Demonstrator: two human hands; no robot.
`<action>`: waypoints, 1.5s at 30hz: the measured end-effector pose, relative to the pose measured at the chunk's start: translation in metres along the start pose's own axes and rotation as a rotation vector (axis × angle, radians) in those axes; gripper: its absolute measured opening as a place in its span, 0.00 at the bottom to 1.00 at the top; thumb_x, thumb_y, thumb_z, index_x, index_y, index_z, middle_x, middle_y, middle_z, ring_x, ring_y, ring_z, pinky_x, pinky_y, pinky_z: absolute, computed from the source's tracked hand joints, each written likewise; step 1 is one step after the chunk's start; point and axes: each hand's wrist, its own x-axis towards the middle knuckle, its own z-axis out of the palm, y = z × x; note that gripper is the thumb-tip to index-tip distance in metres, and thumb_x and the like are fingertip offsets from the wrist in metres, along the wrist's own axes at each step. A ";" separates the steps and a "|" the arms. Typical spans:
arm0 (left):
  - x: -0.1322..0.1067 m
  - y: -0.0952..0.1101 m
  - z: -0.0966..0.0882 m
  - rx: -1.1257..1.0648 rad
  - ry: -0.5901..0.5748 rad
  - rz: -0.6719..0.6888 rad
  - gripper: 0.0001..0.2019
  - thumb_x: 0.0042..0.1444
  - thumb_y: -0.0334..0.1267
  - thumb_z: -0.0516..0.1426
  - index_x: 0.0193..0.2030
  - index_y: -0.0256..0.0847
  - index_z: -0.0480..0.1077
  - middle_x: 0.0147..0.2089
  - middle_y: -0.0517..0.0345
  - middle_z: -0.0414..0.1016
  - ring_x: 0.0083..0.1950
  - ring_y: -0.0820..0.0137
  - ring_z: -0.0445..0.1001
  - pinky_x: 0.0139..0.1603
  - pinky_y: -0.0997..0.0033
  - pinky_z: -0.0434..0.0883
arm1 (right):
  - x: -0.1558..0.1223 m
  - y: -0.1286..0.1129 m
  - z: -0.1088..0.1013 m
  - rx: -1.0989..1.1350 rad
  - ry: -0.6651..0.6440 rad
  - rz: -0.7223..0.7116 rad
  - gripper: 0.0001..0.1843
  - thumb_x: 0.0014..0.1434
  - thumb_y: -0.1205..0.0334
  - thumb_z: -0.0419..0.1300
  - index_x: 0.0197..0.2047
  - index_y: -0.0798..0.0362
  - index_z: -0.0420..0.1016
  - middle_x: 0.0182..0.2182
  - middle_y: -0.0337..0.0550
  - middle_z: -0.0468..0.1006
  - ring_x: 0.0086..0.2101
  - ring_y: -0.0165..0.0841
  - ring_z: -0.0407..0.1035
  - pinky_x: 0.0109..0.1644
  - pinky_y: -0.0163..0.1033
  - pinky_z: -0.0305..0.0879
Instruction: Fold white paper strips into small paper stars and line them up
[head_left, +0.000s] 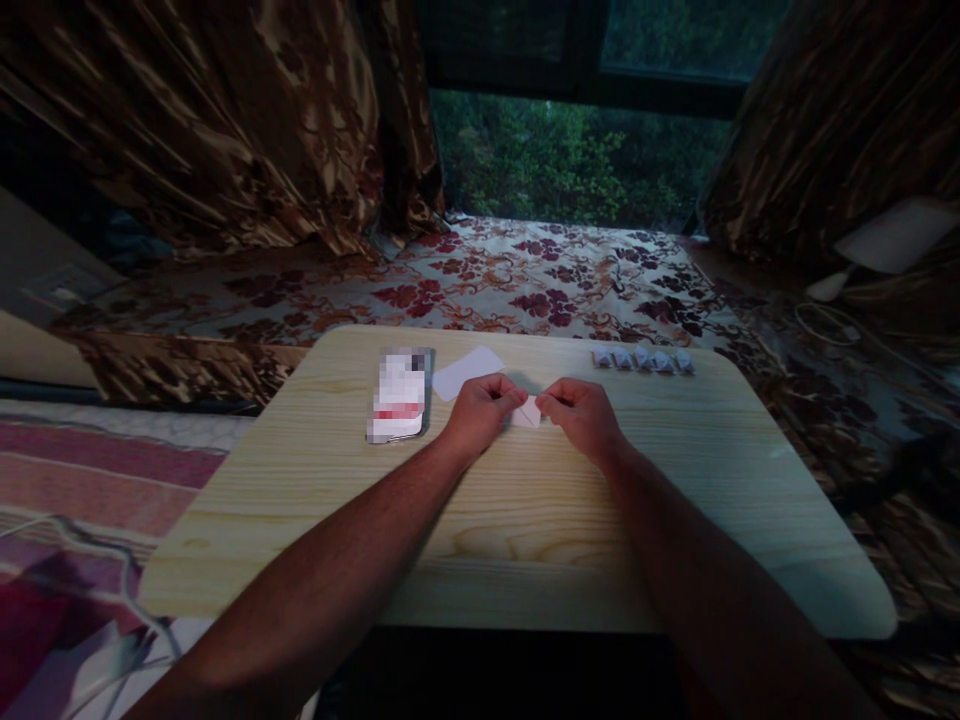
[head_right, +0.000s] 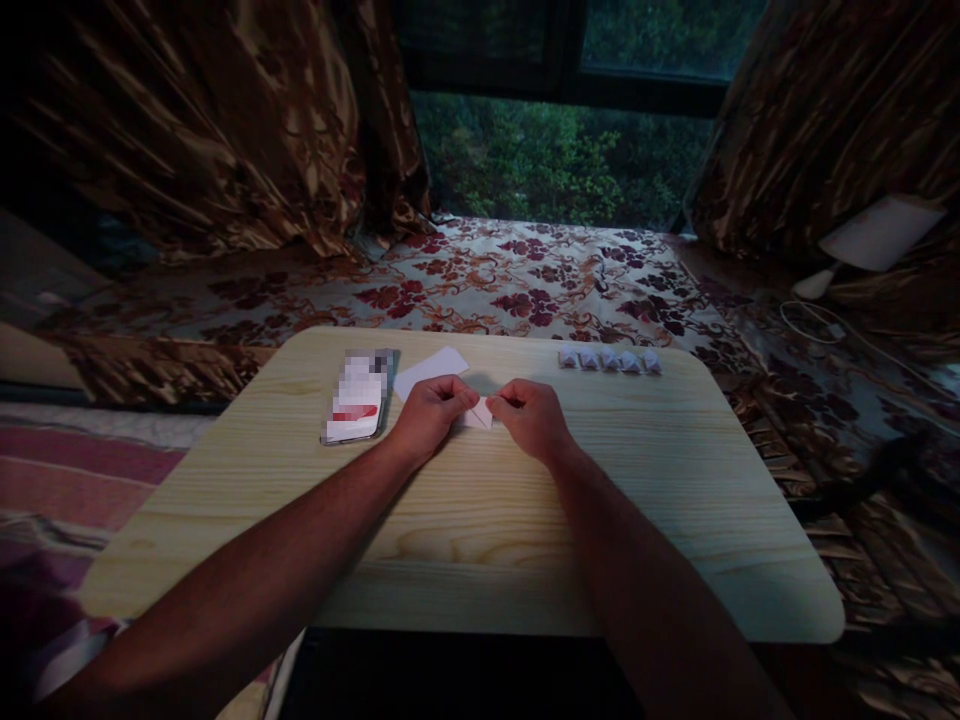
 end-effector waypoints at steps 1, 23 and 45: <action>0.000 0.000 0.000 0.001 -0.008 0.006 0.13 0.46 0.43 0.64 0.23 0.37 0.69 0.20 0.64 0.66 0.22 0.77 0.58 0.25 0.73 0.54 | 0.000 0.000 0.000 0.004 0.002 -0.003 0.11 0.52 0.56 0.63 0.24 0.54 0.73 0.17 0.34 0.69 0.20 0.26 0.59 0.24 0.33 0.52; 0.000 -0.001 0.000 -0.055 -0.049 -0.017 0.15 0.44 0.46 0.65 0.22 0.37 0.68 0.19 0.65 0.63 0.22 0.78 0.56 0.25 0.73 0.53 | -0.002 -0.002 -0.001 0.100 -0.005 -0.035 0.12 0.51 0.58 0.63 0.21 0.54 0.69 0.16 0.33 0.66 0.19 0.25 0.55 0.23 0.33 0.49; 0.000 -0.002 -0.003 0.066 -0.078 0.058 0.12 0.49 0.43 0.62 0.23 0.37 0.69 0.22 0.63 0.66 0.24 0.76 0.59 0.27 0.73 0.55 | -0.001 -0.003 0.001 0.224 -0.087 0.038 0.09 0.49 0.60 0.64 0.25 0.53 0.69 0.17 0.31 0.67 0.19 0.25 0.57 0.22 0.33 0.50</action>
